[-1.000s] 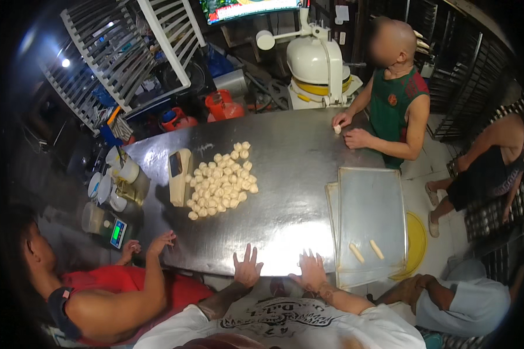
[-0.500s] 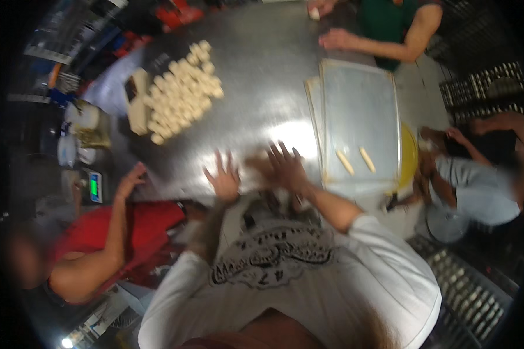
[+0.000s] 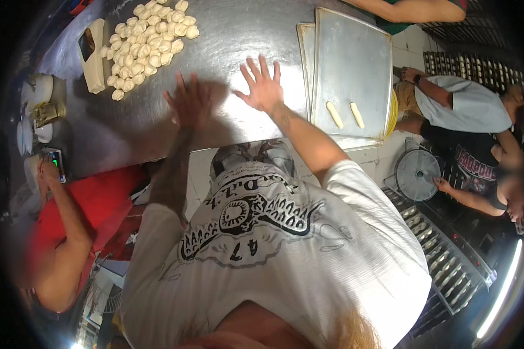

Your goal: The person rolls small pieces of dough by hand on a metal table and places them onto a metal baking tray.

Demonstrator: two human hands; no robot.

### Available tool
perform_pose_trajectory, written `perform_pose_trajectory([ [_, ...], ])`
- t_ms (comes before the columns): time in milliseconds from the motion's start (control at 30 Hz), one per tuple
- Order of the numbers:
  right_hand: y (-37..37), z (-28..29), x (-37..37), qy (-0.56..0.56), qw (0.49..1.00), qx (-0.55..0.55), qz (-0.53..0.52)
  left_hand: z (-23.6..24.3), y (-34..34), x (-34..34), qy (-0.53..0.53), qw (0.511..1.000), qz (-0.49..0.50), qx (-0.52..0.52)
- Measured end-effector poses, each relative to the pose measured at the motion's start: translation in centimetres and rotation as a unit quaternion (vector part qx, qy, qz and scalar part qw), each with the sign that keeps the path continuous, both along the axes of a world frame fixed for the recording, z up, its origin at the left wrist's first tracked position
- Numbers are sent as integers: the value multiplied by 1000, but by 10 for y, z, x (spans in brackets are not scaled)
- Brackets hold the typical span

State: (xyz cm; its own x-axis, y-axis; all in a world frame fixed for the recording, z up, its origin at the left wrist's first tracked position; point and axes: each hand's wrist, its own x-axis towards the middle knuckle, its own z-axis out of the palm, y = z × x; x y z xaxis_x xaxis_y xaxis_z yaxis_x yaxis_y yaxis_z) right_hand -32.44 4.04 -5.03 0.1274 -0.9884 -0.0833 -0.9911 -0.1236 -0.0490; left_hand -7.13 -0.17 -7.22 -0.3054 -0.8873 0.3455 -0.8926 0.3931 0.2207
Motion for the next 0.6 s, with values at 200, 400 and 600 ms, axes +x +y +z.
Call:
perform_pose_trajectory([
  [200,56,-13,10,-17,1000,11,-16,4,51,1,-305,941,25,145],
  [400,8,-6,-4,-76,993,-77,-43,0,-5,5,-150,988,-30,1],
  [600,10,-47,0,-16,997,-65,46,4,-3,-2,39,998,-11,38],
])
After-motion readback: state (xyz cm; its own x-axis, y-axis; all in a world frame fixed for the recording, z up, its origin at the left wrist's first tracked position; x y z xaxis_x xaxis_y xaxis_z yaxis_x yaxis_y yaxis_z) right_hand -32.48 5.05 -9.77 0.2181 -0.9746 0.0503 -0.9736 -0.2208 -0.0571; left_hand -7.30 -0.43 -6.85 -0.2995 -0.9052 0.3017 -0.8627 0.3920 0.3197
